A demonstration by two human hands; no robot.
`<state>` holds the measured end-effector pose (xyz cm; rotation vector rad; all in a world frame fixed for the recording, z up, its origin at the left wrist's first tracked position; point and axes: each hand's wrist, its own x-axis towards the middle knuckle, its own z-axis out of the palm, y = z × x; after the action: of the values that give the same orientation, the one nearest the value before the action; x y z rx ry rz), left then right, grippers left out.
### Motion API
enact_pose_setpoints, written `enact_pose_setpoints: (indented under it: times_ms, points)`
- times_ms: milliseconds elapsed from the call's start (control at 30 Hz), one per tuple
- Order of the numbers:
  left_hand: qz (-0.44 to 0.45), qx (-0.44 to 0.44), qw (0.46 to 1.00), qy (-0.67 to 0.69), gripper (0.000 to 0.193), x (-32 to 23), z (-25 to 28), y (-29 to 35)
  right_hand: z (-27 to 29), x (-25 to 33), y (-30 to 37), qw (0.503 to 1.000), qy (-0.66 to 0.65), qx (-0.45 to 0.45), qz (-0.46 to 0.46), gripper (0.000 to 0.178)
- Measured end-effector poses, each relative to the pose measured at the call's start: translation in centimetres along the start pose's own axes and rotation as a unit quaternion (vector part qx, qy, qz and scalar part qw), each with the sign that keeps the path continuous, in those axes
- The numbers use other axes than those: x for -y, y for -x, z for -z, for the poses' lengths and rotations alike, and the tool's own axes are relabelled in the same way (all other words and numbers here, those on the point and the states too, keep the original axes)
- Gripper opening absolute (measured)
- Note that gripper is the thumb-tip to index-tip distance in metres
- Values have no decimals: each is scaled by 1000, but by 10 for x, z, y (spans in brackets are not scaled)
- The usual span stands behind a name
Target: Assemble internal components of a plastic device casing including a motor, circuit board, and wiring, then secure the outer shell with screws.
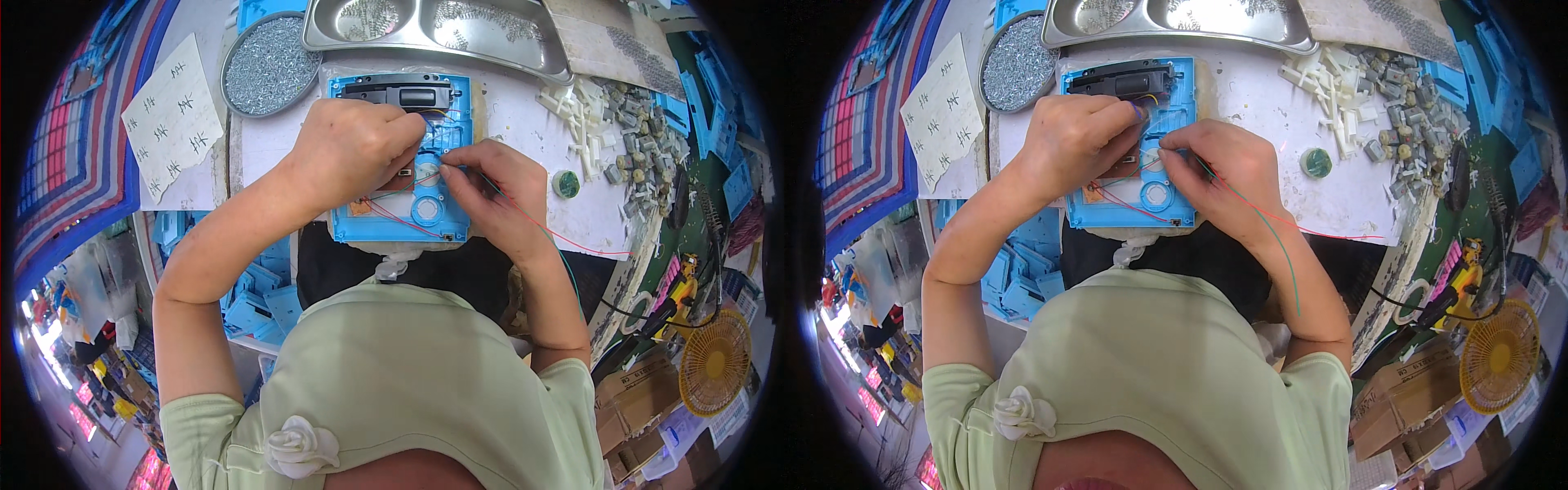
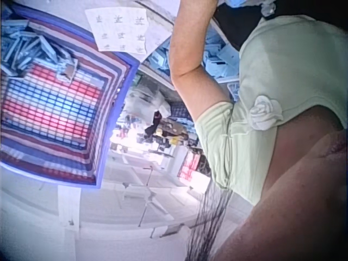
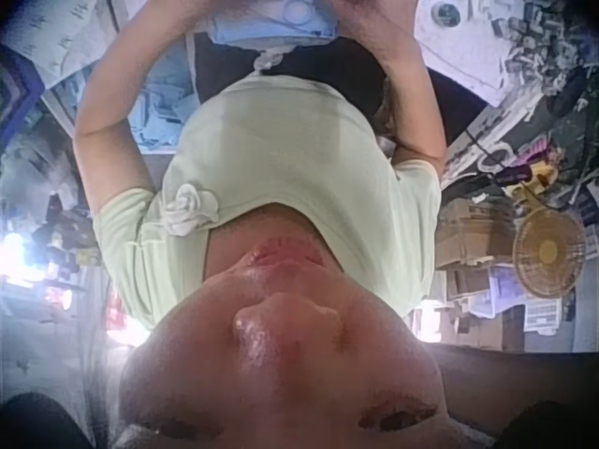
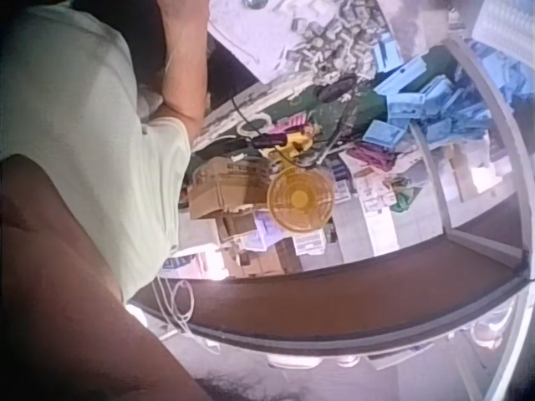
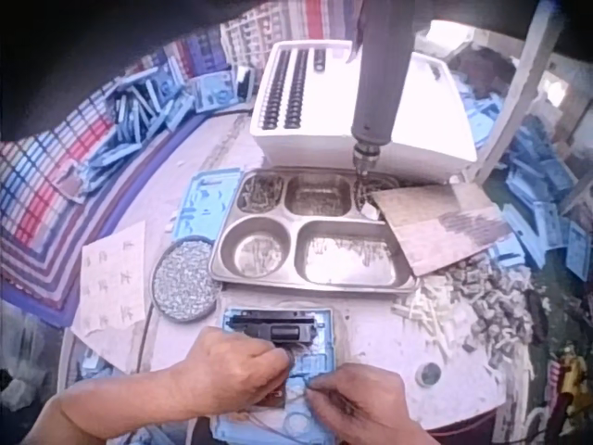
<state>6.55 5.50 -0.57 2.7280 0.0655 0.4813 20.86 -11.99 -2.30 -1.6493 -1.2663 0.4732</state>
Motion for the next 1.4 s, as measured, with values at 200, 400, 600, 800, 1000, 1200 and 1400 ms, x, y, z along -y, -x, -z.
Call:
enact_pose_setpoints:
  times_ms: [200, 400, 600, 800, 1000, 1200, 1400]
  points:
    - [-5, 68, 997, -45, 20, -6, 7, -7, 2, 1, -1, 1000, -9, 5, -5, 9]
    - [-75, 182, 971, -138, 38, -15, 29, -10, 4, -1, 1, 998, 18, 4, 56, 14]
    - [-61, 211, 954, -204, 55, -31, 34, -1, 20, 25, 22, 983, 83, 40, 159, 22]
    - [69, 29, 994, 83, 53, -41, 30, 23, 7, 50, 43, 964, 76, 186, 176, 18]
    - [-68, 28, 991, 109, 34, -51, 0, 73, 14, 47, 17, 964, -73, 240, 82, 36]
    - [-38, -98, 990, 96, 28, -39, 5, 98, -4, 35, 20, 948, 189, 184, 179, 49]
    - [142, -47, 988, 24, 21, -36, 21, 124, -42, 59, 18, 949, 236, 133, 158, 47]
